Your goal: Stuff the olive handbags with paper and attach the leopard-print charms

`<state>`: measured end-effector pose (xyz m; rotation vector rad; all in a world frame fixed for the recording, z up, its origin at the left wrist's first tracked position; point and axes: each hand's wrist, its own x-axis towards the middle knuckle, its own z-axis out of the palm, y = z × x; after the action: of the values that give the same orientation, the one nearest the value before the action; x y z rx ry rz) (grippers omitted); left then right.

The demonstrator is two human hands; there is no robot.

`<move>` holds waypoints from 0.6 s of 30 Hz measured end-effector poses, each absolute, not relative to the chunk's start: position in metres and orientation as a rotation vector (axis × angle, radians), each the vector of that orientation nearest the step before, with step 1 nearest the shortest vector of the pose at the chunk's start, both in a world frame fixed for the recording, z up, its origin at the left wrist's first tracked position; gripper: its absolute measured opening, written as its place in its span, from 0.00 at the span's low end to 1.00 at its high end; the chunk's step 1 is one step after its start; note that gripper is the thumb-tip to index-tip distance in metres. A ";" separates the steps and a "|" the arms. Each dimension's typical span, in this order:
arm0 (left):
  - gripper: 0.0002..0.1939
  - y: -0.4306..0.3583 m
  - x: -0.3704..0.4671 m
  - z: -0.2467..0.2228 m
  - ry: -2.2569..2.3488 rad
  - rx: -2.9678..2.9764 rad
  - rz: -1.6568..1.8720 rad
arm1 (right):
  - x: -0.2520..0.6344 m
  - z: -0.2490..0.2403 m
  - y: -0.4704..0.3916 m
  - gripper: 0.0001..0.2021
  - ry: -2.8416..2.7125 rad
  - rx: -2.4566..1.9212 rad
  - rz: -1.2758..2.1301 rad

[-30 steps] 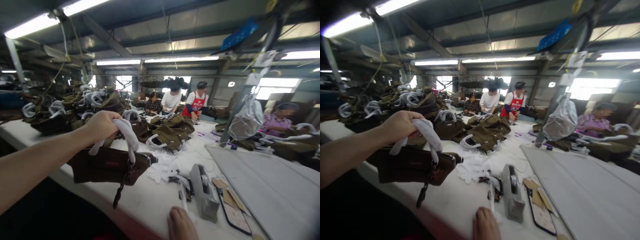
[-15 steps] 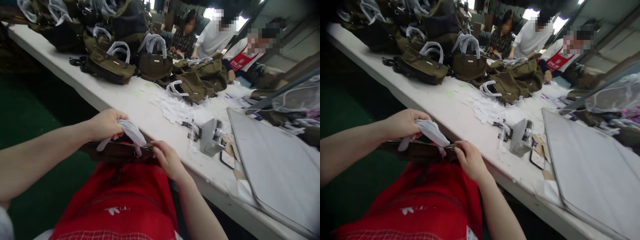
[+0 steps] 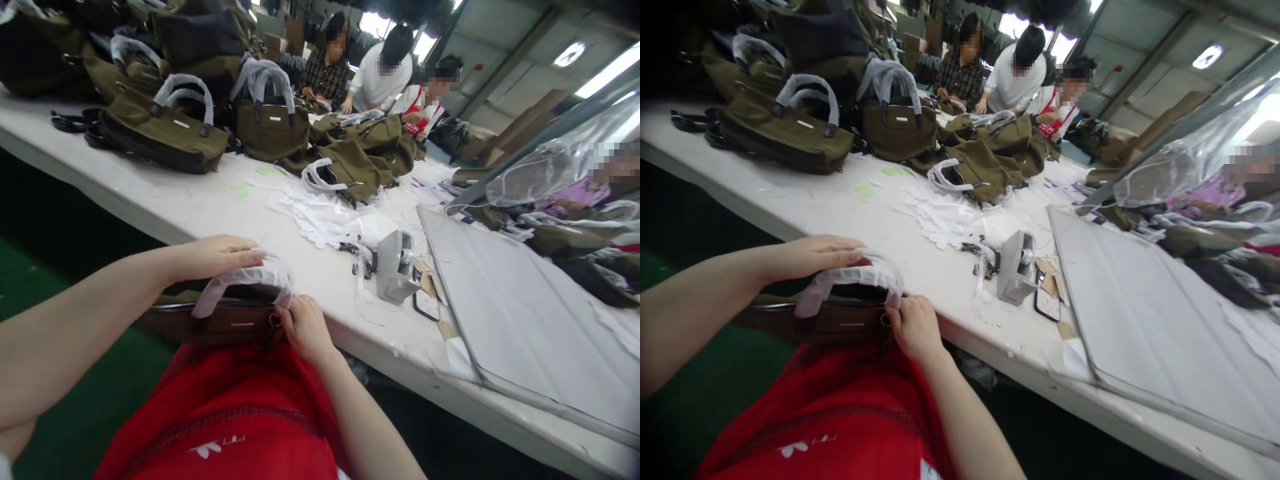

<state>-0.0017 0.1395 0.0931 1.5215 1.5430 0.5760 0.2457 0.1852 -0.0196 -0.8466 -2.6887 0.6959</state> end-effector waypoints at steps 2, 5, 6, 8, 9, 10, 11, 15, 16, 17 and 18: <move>0.33 0.136 -0.008 0.088 1.810 1.631 0.597 | 0.243 -0.025 0.189 0.16 -2.661 -0.897 0.670; 0.33 0.123 -0.013 0.076 2.029 1.645 0.413 | 0.241 -0.032 0.196 0.19 -2.564 -1.038 0.682; 0.32 0.117 -0.013 0.071 2.053 1.654 0.334 | 0.242 -0.034 0.198 0.20 -2.526 -1.079 0.707; 0.28 0.107 -0.010 0.063 2.081 1.690 0.208 | 0.242 -0.036 0.202 0.21 -2.469 -1.102 0.800; 0.26 0.103 -0.008 0.058 2.103 1.712 0.171 | 0.243 -0.036 0.203 0.22 -2.456 -1.090 0.854; 0.25 0.099 -0.005 0.055 2.139 1.721 0.147 | 0.244 -0.035 0.203 0.22 -2.452 -1.074 0.898; 0.25 0.097 -0.002 0.051 2.176 1.711 0.129 | 0.245 -0.034 0.202 0.23 -2.451 -1.064 0.923; 0.24 0.086 0.008 0.035 2.313 1.828 0.368 | 0.247 -0.026 0.194 0.11 -2.331 -1.120 0.840; 0.22 0.082 0.010 0.030 2.324 1.906 0.496 | 0.247 -0.023 0.191 0.07 -2.262 -1.132 0.808; 0.19 0.079 0.012 0.026 2.314 1.990 0.638 | 0.249 -0.021 0.188 0.09 -2.190 -1.133 0.782; 0.17 0.075 0.014 0.022 2.291 2.064 0.762 | 0.250 -0.018 0.185 0.12 -2.130 -1.122 0.760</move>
<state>0.0141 0.0748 0.0223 2.0643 2.2911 0.7623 0.2503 0.1852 -0.0178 -1.1222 -2.1296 0.7597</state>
